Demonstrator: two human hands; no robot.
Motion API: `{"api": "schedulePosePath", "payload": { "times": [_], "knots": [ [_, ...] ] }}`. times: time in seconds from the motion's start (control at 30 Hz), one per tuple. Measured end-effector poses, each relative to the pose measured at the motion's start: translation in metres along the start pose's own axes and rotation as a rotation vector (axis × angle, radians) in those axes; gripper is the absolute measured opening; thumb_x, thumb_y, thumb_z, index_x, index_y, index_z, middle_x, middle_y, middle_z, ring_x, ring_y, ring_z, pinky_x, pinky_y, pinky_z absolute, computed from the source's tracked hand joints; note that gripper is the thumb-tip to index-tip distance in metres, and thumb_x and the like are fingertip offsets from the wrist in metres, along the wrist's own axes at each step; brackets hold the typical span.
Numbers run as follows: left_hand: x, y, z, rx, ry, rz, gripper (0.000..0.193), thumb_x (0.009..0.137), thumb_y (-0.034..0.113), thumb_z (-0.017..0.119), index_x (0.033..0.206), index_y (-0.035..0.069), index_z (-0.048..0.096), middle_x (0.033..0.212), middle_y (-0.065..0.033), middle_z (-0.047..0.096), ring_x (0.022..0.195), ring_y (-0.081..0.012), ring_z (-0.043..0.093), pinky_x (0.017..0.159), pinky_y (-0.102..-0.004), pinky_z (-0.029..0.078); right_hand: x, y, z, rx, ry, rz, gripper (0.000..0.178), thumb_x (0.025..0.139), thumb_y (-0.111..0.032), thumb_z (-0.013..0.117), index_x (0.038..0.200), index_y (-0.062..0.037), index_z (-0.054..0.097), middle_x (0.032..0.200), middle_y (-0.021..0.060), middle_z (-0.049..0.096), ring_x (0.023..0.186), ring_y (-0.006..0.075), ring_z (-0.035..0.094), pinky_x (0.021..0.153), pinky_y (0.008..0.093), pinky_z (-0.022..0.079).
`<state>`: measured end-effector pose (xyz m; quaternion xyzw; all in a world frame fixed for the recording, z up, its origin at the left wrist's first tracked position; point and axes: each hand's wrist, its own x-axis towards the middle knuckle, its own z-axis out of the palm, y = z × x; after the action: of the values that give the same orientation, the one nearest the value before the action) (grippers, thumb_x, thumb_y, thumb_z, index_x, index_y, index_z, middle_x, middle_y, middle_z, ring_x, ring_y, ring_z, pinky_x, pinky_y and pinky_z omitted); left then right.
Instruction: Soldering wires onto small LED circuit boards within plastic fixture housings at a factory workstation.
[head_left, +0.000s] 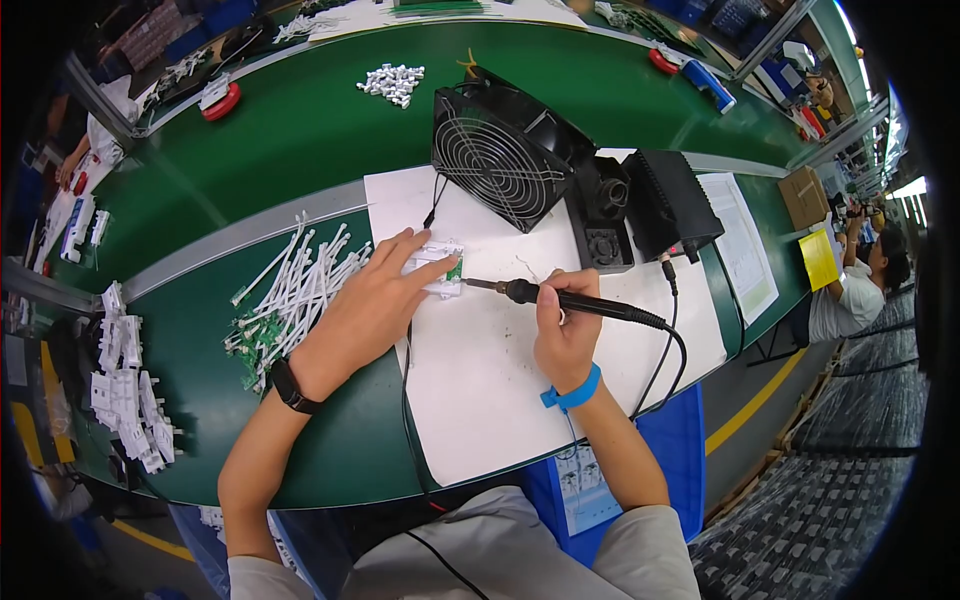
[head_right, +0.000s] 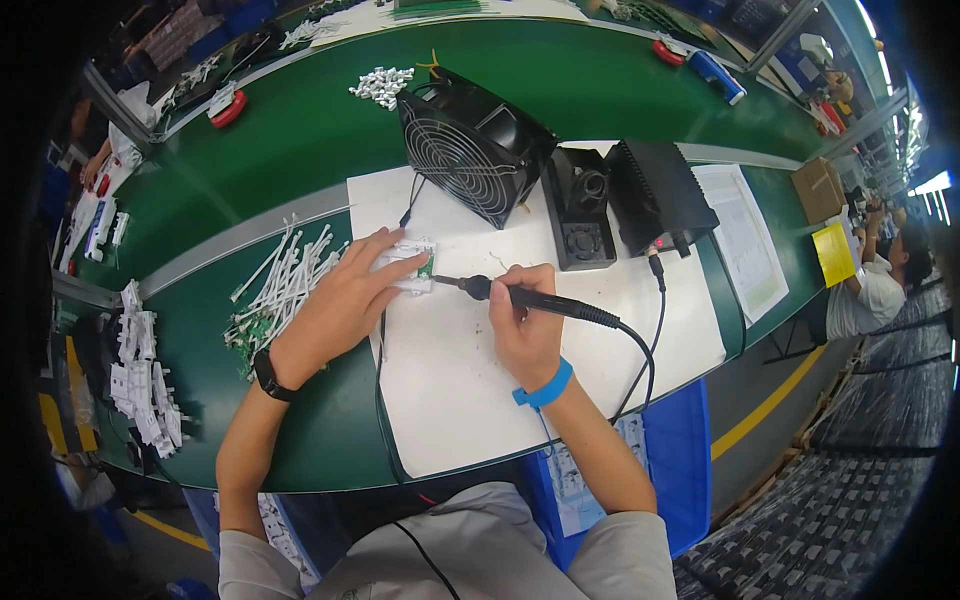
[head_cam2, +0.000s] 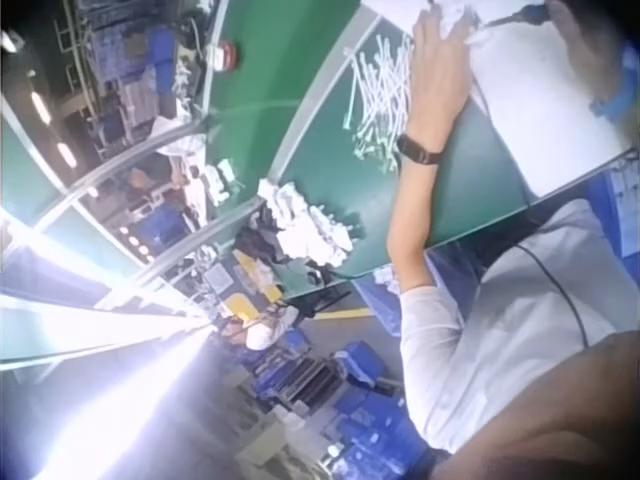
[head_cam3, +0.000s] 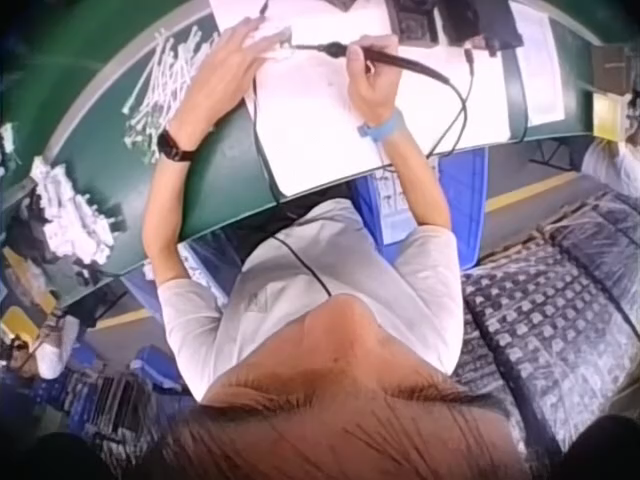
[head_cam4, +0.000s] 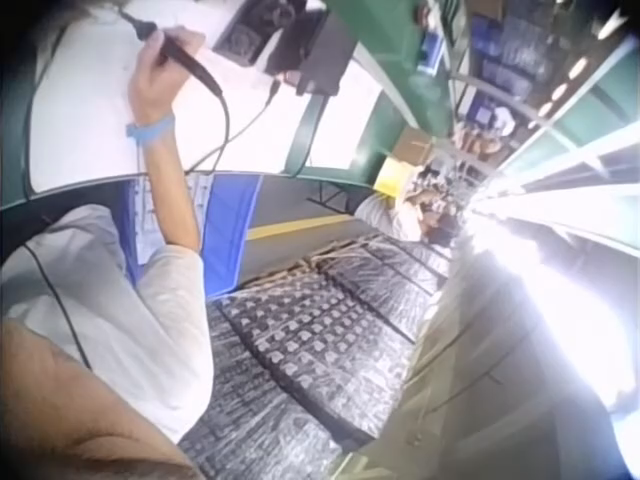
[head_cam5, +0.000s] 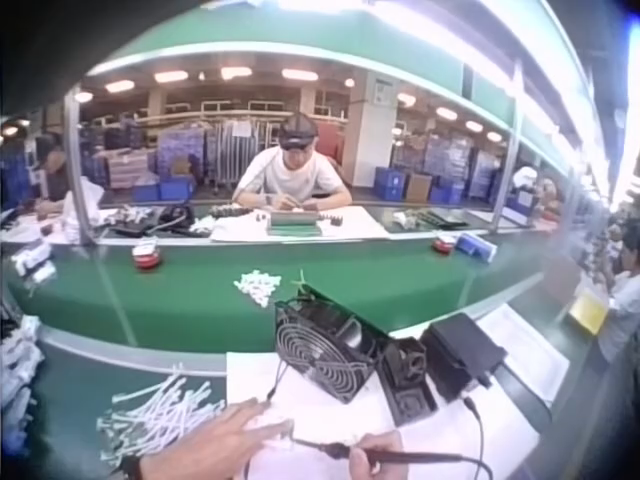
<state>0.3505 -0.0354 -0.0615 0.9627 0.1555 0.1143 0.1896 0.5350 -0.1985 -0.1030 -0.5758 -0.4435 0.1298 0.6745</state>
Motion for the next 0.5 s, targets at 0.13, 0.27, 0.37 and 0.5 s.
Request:
{"api": "schedulePosePath", "payload": {
  "times": [0.13, 0.27, 0.37, 0.5],
  "knots": [
    [-0.002, 0.000, -0.002, -0.010, 0.001, -0.023, 0.051, 0.093, 0.000, 0.061, 0.142, 0.015, 0.060, 0.151, -0.0197, 0.047, 0.141, -0.0401, 0.043, 0.114, -0.0445, 0.042, -0.002, 0.005, -0.001, -0.046, 0.124, -0.032, 0.010, 0.102, -0.006, 0.059, 0.103, -0.0052, 0.049, 0.083, 0.0009, 0.053, 0.066, 0.0048, 0.039, 0.059, 0.0206, 0.033],
    [0.000, 0.000, 0.005, 0.057, 0.043, 0.002, 0.050, 0.093, 0.005, 0.064, 0.142, 0.017, 0.061, 0.150, -0.0172, 0.049, 0.134, -0.0367, 0.048, 0.113, -0.0428, 0.041, -0.002, 0.000, -0.002, 0.029, 0.186, -0.015, 0.005, 0.103, -0.005, 0.053, 0.107, -0.0038, 0.050, 0.097, 0.0041, 0.053, 0.083, 0.0085, 0.044, 0.075, 0.0224, 0.039],
    [0.003, 0.004, 0.011, 0.030, 0.117, -0.053, 0.050, 0.091, 0.011, 0.069, 0.141, 0.017, 0.062, 0.146, -0.0163, 0.053, 0.126, -0.0352, 0.052, 0.108, -0.0416, 0.043, -0.002, -0.005, 0.000, -0.052, 0.229, -0.001, 0.006, 0.103, -0.006, 0.054, 0.108, -0.0040, 0.051, 0.095, 0.0025, 0.051, 0.080, 0.0079, 0.044, 0.073, 0.0214, 0.038],
    [0.014, 0.003, 0.030, 0.027, 0.292, -0.086, 0.041, 0.083, 0.024, 0.079, 0.122, 0.014, 0.075, 0.133, -0.0140, 0.062, 0.110, -0.0318, 0.059, 0.091, -0.0397, 0.052, -0.001, 0.003, -0.001, -0.025, 0.298, -0.067, 0.013, 0.100, -0.003, 0.058, 0.111, -0.0034, 0.051, 0.092, 0.0038, 0.051, 0.076, 0.0075, 0.047, 0.067, 0.0205, 0.038]
  ]
}}
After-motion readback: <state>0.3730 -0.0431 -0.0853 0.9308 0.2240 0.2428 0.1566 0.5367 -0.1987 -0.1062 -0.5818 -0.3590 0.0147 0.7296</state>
